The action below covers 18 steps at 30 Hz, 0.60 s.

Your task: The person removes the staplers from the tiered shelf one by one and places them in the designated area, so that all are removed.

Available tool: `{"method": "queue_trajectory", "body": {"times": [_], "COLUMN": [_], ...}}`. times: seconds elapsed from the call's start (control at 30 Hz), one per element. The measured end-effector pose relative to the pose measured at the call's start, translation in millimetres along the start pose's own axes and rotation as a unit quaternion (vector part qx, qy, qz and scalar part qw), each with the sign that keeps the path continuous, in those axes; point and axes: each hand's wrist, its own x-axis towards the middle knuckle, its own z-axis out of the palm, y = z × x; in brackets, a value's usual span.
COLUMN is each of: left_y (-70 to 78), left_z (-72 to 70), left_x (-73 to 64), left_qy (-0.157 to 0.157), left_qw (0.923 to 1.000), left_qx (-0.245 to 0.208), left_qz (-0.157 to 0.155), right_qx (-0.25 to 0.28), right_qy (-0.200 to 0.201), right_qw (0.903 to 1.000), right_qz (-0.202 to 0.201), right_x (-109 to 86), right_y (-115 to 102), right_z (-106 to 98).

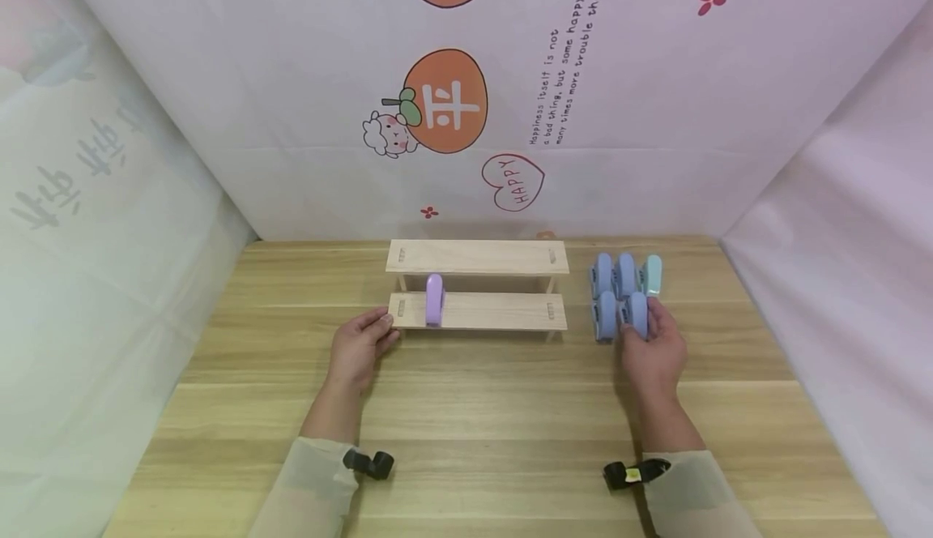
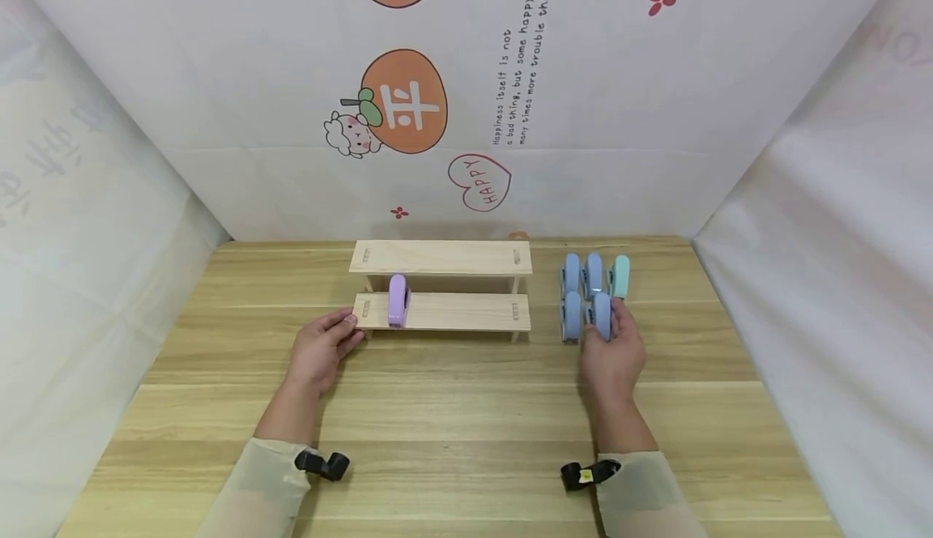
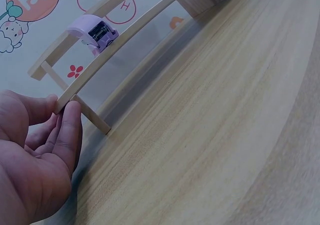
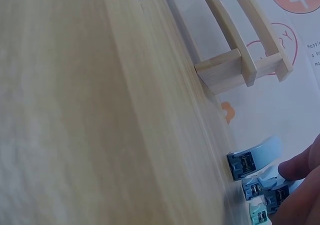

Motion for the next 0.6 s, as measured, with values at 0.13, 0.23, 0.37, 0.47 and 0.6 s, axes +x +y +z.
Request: {"method": "queue_trajectory", "body": {"times": [0.13, 0.23, 0.37, 0.47, 0.6], "left_y": [-0.1, 0.6, 1.4, 2.0, 1.0], "left_z": [0.3, 0.0, 0.1, 0.5, 0.4], "left_x": [0.0, 0.1, -0.2, -0.6, -0.1], "left_qy": [-0.001, -0.001, -0.002, -0.002, -0.002], "left_qw": [1.0000, 1.0000, 1.0000, 1.0000, 1.0000], "left_qx": [0.006, 0.007, 0.005, 0.005, 0.008], "left_qz": [0.002, 0.001, -0.003, -0.003, -0.002], "right_qx": [-0.003, -0.009, -0.010, -0.006, -0.003], "right_qy": [-0.001, -0.008, -0.018, -0.023, -0.029], "right_qw": [1.0000, 0.9998, 0.9993, 0.9989, 0.9982], "right_qz": [0.004, 0.013, 0.033, 0.040, 0.051], "right_x": [0.5, 0.8, 2.1, 4.4, 7.8], "right_y": [1.3, 0.0, -0.3, 1.4, 5.4], "right_z": [0.3, 0.3, 0.1, 0.0, -0.5]}}
